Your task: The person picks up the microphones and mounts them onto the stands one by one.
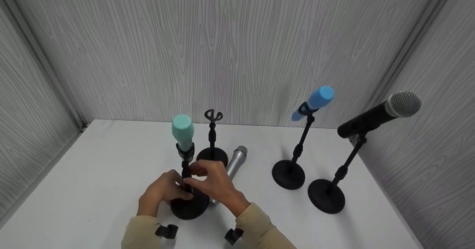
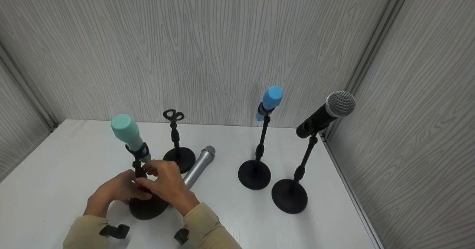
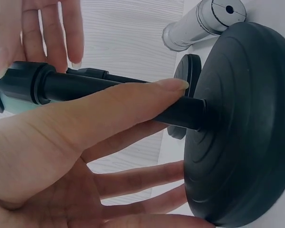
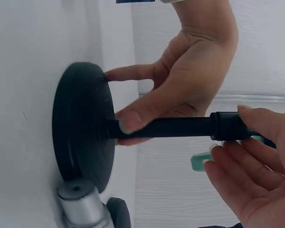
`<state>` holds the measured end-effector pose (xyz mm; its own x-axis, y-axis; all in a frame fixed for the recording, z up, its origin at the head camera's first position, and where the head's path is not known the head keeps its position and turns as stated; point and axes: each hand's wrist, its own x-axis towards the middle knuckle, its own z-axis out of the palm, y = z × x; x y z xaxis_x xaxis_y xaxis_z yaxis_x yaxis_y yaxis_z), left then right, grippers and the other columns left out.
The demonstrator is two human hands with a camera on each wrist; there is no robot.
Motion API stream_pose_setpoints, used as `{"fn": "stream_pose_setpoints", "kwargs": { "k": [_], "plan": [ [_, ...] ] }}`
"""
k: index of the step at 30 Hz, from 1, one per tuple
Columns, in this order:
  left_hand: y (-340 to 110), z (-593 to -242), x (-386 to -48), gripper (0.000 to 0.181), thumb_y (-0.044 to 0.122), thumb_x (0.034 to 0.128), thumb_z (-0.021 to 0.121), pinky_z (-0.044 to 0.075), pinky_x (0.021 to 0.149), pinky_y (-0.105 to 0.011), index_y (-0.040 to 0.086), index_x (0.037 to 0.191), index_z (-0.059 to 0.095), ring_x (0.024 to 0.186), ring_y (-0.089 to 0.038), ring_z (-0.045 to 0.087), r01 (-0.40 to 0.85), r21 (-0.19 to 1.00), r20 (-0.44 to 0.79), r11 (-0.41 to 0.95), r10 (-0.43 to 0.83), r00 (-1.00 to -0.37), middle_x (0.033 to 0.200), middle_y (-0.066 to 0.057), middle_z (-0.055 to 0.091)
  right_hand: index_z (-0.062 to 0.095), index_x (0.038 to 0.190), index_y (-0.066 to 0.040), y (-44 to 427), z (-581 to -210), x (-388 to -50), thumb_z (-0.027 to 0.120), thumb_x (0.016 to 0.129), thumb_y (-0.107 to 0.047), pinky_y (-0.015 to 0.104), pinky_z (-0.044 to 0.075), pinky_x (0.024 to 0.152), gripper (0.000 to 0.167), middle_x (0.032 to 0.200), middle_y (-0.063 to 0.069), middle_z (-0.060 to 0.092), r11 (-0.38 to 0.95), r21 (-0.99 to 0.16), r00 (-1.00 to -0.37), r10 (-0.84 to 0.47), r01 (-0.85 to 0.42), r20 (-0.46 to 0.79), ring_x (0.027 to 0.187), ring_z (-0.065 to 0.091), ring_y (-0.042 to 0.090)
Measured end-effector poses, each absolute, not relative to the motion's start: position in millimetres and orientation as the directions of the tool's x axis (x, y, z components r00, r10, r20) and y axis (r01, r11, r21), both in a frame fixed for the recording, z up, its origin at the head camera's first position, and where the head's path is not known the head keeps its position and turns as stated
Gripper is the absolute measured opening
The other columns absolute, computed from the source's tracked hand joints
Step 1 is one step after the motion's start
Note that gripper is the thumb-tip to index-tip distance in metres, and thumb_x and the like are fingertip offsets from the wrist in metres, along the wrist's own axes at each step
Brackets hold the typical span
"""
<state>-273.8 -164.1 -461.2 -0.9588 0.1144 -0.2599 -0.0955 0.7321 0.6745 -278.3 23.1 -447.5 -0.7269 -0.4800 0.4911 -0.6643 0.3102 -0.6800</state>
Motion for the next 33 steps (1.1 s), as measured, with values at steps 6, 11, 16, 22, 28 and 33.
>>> {"fn": "stream_pose_setpoints", "kwargs": {
  "k": [6,11,16,22,28,33],
  "plan": [
    [-163.9,-460.5,-274.0,0.047,0.018,0.0751,0.091,0.059,0.065,-0.041,-0.004,0.108,0.066,0.078,-0.025,0.069,-0.082,0.672,-0.251,0.736,0.122,-0.96,0.098,-0.014,0.074,0.076,0.105,-0.004,17.7,-458.1,-278.3,0.084,0.086,-0.014,0.019,0.06,0.084,0.023,0.102,0.009,0.079,0.251,-0.716,-0.742,-0.408,-0.651,0.532,0.096,0.077,0.014],
    [-163.2,-461.4,-274.2,0.046,0.017,0.0746,0.091,0.058,0.066,-0.041,-0.004,0.107,0.066,0.079,-0.024,0.068,-0.066,0.673,-0.239,0.737,0.132,-0.962,0.097,-0.014,0.074,0.075,0.104,-0.003,15.1,-462.7,-278.3,0.085,0.085,-0.013,0.02,0.06,0.083,0.024,0.1,0.011,0.079,0.223,-0.713,-0.734,-0.375,-0.664,0.566,0.095,0.077,0.015],
    [-163.6,-463.7,-274.3,0.047,0.018,0.0734,0.092,0.058,0.068,-0.041,-0.004,0.107,0.067,0.079,-0.024,0.068,-0.064,0.68,-0.227,0.73,0.128,-0.965,0.096,-0.013,0.075,0.075,0.104,-0.002,14.5,-464.7,-278.5,0.083,0.086,-0.013,0.02,0.06,0.085,0.022,0.1,0.011,0.078,0.213,-0.699,-0.717,-0.38,-0.683,0.584,0.096,0.077,0.015],
    [-164.0,-462.9,-274.5,0.043,0.017,0.0724,0.092,0.057,0.071,-0.042,-0.003,0.103,0.068,0.081,-0.023,0.067,-0.048,0.681,-0.207,0.731,0.129,-0.97,0.093,-0.011,0.075,0.076,0.104,-0.002,13.5,-464.8,-279.4,0.083,0.086,-0.01,0.019,0.059,0.087,0.02,0.1,0.01,0.078,0.188,-0.701,-0.708,-0.386,-0.688,0.591,0.097,0.076,0.014],
    [-164.5,-462.3,-274.6,0.037,0.015,0.072,0.091,0.057,0.074,-0.043,-0.001,0.099,0.073,0.081,-0.022,0.068,-0.035,0.674,-0.203,0.738,0.14,-0.969,0.093,-0.011,0.077,0.076,0.105,-0.002,12.5,-466.0,-280.5,0.082,0.087,-0.006,0.017,0.058,0.088,0.019,0.1,0.011,0.078,0.189,-0.696,-0.701,-0.401,-0.693,0.59,0.098,0.076,0.014],
    [-164.8,-463.0,-275.5,0.036,0.016,0.0717,0.092,0.058,0.073,-0.043,-0.001,0.098,0.074,0.081,-0.022,0.069,-0.03,0.675,-0.2,0.737,0.144,-0.969,0.093,-0.012,0.077,0.075,0.111,-0.002,13.7,-466.5,-282.4,0.078,0.089,-0.002,0.017,0.057,0.091,0.022,0.105,0.012,0.077,0.2,-0.697,-0.701,-0.433,-0.688,0.567,0.101,0.075,0.014]
  ]
}}
